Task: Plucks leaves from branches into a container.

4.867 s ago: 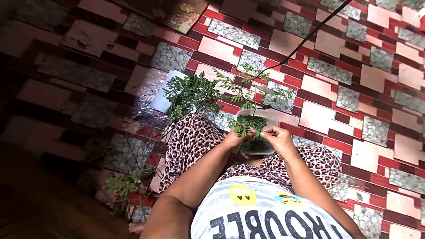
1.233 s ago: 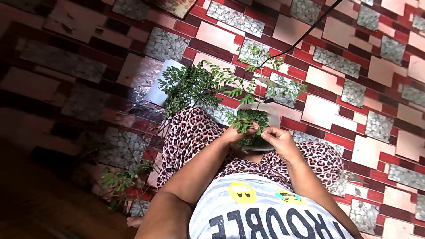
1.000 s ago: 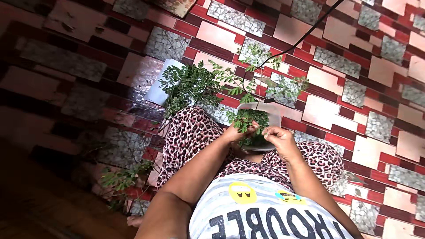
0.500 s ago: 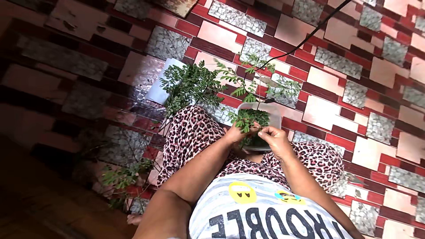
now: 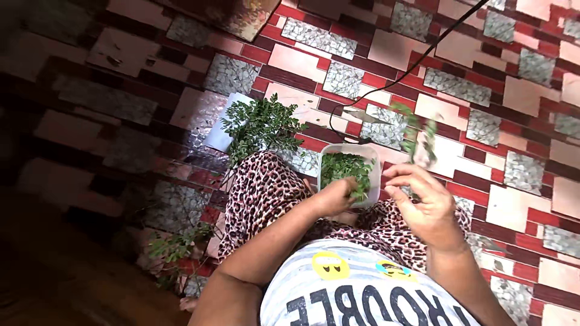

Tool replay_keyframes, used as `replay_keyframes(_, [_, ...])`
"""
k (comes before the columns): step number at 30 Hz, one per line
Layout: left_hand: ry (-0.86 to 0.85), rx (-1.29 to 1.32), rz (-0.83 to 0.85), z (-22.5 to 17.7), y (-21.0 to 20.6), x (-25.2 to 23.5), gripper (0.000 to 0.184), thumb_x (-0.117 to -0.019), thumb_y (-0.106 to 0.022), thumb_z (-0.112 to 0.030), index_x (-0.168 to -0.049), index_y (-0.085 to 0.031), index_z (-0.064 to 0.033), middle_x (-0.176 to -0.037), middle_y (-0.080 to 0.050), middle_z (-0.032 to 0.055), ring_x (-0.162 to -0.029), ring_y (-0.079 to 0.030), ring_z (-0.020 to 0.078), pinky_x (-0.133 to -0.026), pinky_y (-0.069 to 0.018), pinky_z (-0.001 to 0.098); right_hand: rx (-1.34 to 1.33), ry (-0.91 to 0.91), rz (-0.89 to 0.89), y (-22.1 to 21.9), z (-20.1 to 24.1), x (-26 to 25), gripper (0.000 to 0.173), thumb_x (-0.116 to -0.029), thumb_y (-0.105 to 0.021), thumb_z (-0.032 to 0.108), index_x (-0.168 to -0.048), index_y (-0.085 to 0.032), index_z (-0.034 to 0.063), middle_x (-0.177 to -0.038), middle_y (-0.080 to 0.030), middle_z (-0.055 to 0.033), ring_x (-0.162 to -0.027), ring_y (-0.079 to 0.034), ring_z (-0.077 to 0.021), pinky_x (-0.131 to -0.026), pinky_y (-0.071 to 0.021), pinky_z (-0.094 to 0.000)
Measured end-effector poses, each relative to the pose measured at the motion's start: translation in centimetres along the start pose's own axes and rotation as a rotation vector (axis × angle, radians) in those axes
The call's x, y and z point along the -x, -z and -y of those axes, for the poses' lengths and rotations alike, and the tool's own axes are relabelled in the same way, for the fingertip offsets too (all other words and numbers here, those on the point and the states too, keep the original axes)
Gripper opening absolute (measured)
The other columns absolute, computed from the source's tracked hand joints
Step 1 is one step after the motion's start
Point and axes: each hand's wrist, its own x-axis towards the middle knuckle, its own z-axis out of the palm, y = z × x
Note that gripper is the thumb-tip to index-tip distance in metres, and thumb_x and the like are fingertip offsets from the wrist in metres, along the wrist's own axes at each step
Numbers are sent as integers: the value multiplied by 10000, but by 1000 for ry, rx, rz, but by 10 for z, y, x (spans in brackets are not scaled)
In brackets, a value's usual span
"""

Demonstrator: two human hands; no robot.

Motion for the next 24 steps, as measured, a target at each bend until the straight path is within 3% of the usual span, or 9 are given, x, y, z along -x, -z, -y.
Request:
replay_keyframes(3, [-59, 85, 43, -4, 2, -1, 202, -996, -640, -135, -1044, -703, 51, -997, -689, 115, -901, -634, 104, -859, -529, 298, 283, -167, 164, 15, -10, 4, 247, -1005, -578, 180, -1101, -738, 18, -1189, -704, -151, -1182, -631, -340, -1043, -451, -573])
replay_keyframes(5, [-60, 278, -44, 13, -3, -5, 141, -956, -694, -114, -977, -690, 25, -816, -665, 8, -733, -607, 12, -732, -532, 215, 290, -343, 297, 20, -16, 18, 250, -1025, -575, 200, -1093, -737, 23, -1096, -725, -159, -1088, -674, -346, -988, -478, -612])
replay_keyframes(8, [62, 522, -92, 45, -14, -7, 96, -929, -715, -68, -951, -687, 21, -792, -695, -9, -719, -652, 37, -732, -566, 240, 217, -452, 427, 17, -15, 39, 277, -1047, -525, 170, -1098, -743, 6, -1090, -723, -184, -1056, -690, -334, -956, -521, -560])
replay_keyframes(14, [148, 615, 7, 68, -21, -16, 61, -932, -695, -20, -989, -698, 3, -857, -733, -14, -797, -682, 33, -819, -573, 255, 204, -571, 571, -2, -13, 53, 269, -1051, -515, 114, -1140, -730, -22, -1179, -697, -212, -1134, -663, -360, -1017, -497, -545])
replay_keyframes(20, [148, 629, 13, 73, -18, -12, 32, -944, -683, -17, -970, -698, -7, -849, -740, -16, -783, -689, 35, -801, -580, 247, -136, -864, 357, -25, -41, 37, 313, -1052, -550, 158, -1312, -628, 2, -1301, -646, -171, -1132, -666, -230, -995, -538, -408])
replay_keyframes(24, [151, 646, 4, 71, -15, -11, 68, -936, -684, 0, -1004, -686, 5, -867, -736, -7, -811, -690, 47, -830, -576, 258, -343, -938, 383, -33, -52, 19, 262, -1059, -527, 96, -1277, -607, -27, -1160, -676, -158, -960, -704, -174, -878, -587, -334])
